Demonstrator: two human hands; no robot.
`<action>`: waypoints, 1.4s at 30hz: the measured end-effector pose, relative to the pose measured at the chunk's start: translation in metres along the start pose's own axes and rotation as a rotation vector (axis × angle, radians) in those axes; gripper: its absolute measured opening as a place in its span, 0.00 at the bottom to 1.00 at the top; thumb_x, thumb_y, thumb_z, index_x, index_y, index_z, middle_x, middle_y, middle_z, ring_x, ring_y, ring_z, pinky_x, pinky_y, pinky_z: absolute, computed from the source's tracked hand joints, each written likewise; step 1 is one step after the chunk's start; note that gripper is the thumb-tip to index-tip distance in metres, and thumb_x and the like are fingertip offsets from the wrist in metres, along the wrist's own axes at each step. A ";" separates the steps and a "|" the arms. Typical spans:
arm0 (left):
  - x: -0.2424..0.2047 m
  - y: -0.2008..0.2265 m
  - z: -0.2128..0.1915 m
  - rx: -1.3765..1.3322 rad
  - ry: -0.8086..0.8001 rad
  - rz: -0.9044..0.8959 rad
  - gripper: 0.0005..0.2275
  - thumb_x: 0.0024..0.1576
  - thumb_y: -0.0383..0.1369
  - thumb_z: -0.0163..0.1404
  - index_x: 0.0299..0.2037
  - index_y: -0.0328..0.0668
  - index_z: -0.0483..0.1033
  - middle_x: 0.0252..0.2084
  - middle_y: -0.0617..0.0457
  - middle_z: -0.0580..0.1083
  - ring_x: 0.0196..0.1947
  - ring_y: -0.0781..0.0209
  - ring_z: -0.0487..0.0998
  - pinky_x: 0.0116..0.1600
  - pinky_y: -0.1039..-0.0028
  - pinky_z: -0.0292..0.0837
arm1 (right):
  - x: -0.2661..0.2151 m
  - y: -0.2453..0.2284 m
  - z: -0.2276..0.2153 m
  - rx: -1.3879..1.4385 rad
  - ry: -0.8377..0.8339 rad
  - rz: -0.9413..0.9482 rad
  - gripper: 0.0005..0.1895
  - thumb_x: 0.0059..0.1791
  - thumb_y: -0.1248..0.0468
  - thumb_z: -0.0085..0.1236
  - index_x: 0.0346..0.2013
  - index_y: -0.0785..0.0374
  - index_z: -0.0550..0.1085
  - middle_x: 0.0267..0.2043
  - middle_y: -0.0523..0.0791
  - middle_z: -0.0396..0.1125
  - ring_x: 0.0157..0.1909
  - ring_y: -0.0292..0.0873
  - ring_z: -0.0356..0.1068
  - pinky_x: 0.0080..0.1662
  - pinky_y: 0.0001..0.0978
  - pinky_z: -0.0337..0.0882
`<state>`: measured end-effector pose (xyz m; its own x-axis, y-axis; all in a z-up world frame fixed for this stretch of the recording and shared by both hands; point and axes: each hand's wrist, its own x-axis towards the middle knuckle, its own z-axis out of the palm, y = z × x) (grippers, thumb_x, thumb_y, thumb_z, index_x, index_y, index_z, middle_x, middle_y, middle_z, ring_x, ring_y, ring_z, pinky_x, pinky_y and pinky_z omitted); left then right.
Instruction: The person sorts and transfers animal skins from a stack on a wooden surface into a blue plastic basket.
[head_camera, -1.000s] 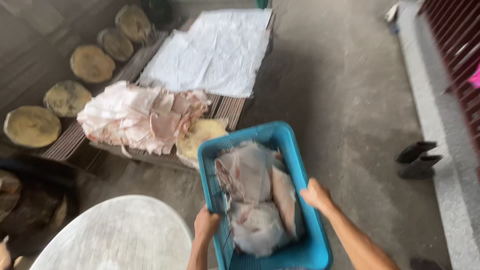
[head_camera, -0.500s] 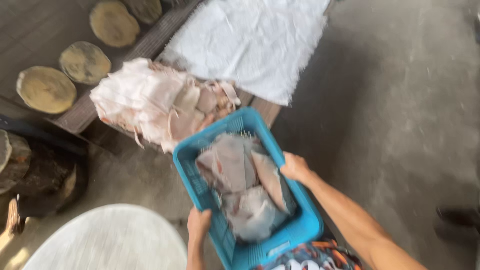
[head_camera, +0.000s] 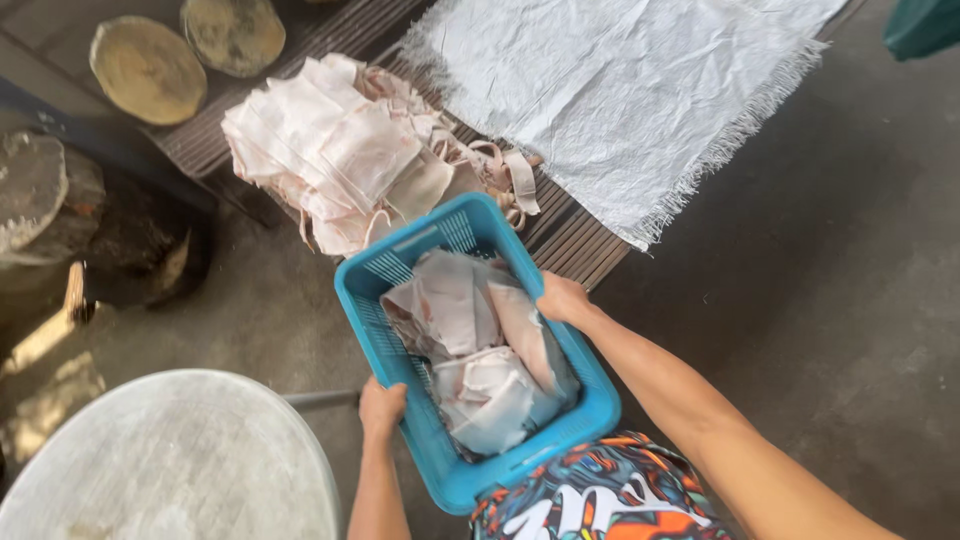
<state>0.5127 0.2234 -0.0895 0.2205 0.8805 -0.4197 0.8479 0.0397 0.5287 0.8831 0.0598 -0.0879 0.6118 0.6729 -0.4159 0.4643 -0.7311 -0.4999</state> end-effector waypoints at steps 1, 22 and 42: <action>0.010 0.009 -0.001 0.012 0.026 -0.018 0.17 0.49 0.35 0.52 0.49 0.43 0.78 0.43 0.41 0.80 0.46 0.40 0.81 0.54 0.56 0.74 | 0.025 -0.006 -0.001 -0.020 0.018 -0.037 0.20 0.45 0.63 0.52 0.52 0.61 0.73 0.50 0.59 0.72 0.54 0.61 0.72 0.54 0.51 0.71; -0.014 0.081 0.040 0.101 0.514 0.008 0.28 0.55 0.31 0.57 0.65 0.30 0.62 0.54 0.29 0.68 0.53 0.29 0.72 0.57 0.50 0.68 | 0.019 -0.007 0.068 -0.001 -0.244 -0.163 0.43 0.44 0.55 0.64 0.68 0.71 0.59 0.66 0.60 0.58 0.63 0.62 0.62 0.59 0.52 0.66; -0.003 0.118 0.127 -0.815 -0.296 -0.409 0.30 0.56 0.45 0.56 0.66 0.38 0.68 0.53 0.40 0.78 0.36 0.54 0.77 0.38 0.69 0.72 | 0.014 -0.030 0.111 0.044 -0.133 -0.229 0.13 0.46 0.65 0.55 0.45 0.61 0.74 0.42 0.57 0.74 0.44 0.60 0.75 0.46 0.53 0.73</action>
<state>0.6734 0.1659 -0.1194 0.1896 0.5745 -0.7963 0.3145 0.7327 0.6035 0.8068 0.1034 -0.1628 0.4033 0.8314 -0.3823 0.5507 -0.5541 -0.6243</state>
